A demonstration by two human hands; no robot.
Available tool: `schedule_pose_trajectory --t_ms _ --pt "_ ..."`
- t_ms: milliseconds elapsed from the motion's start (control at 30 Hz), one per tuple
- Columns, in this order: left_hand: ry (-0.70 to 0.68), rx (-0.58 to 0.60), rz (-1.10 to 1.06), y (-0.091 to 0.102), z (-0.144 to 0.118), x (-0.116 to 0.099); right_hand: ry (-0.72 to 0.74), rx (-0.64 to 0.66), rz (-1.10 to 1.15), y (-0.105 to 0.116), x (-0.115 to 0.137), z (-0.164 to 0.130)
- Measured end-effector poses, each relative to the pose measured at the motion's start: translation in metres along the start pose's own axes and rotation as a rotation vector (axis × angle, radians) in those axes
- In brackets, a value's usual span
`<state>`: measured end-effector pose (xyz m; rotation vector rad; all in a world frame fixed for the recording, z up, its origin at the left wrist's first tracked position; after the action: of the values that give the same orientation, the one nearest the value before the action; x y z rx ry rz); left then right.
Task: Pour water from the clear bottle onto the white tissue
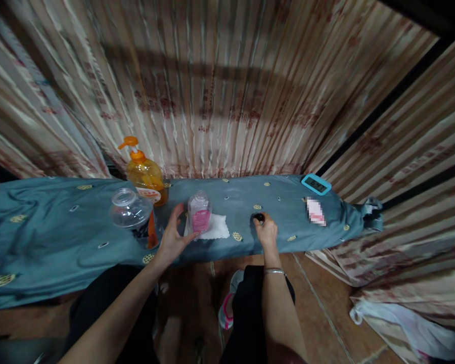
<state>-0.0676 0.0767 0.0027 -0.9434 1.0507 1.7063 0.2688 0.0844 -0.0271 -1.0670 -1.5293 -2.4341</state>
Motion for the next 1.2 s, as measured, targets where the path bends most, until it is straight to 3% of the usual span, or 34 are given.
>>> schedule_pose_trajectory --t_ms 267,467,567,700,800,967,1067,1200 --pt "-0.053 0.021 0.059 0.021 -0.043 -0.016 0.205 0.102 -0.082 -0.024 0.012 -0.016" --pt "-0.031 -0.036 0.103 0.046 -0.074 -0.019 0.185 -0.058 -0.046 -0.017 0.015 -0.020" --pt "-0.034 -0.141 0.144 0.073 -0.081 -0.021 0.177 -0.152 0.043 -0.009 0.022 -0.028" --pt "-0.084 -0.405 0.220 0.114 -0.068 -0.031 0.201 -0.180 0.200 -0.006 0.035 -0.054" --pt "-0.078 -0.540 0.220 0.127 -0.041 -0.032 0.205 -0.151 0.306 -0.006 0.044 -0.082" --pt "0.057 -0.496 0.057 0.113 0.005 -0.019 0.136 -0.006 0.443 -0.012 0.050 -0.154" --pt "0.123 -0.512 0.066 0.108 0.014 -0.013 0.046 0.136 0.529 -0.021 0.053 -0.211" --pt "0.104 -0.515 0.080 0.112 0.013 -0.012 -0.063 0.359 0.655 -0.038 0.061 -0.279"
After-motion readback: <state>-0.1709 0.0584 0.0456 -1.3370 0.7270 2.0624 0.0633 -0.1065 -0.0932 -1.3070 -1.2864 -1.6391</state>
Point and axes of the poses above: each hand's wrist, its own z-axis towards the middle knuckle, its own y-axis out of the back of the hand, x = y × z, the point moved 4 cm from there along z, towards the middle knuckle, and after that the axes turned 9 degrees about -x, right-handed, at the moved point
